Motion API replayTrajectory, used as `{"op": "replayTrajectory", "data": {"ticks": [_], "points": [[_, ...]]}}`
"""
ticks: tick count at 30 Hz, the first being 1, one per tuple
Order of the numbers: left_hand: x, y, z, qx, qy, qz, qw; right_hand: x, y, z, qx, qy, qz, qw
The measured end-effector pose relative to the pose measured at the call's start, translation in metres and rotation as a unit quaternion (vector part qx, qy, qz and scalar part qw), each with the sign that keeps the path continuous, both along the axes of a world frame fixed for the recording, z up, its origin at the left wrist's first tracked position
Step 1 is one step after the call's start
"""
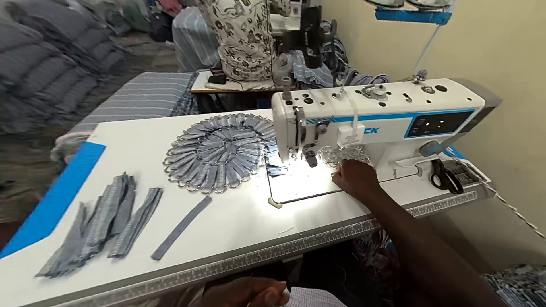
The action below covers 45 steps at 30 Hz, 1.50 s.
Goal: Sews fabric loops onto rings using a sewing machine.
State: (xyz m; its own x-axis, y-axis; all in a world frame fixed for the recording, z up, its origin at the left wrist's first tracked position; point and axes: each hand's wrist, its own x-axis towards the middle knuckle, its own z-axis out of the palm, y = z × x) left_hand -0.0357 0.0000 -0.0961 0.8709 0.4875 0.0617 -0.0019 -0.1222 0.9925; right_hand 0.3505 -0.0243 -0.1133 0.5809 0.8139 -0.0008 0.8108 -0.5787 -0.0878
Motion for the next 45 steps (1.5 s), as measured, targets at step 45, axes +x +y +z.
{"op": "replayTrajectory", "data": {"ticks": [45], "points": [[-0.066,0.044,-0.027,0.385,0.003,0.323,0.864,-0.243,0.045,-0.012,0.266,0.544,0.251,0.755]]}}
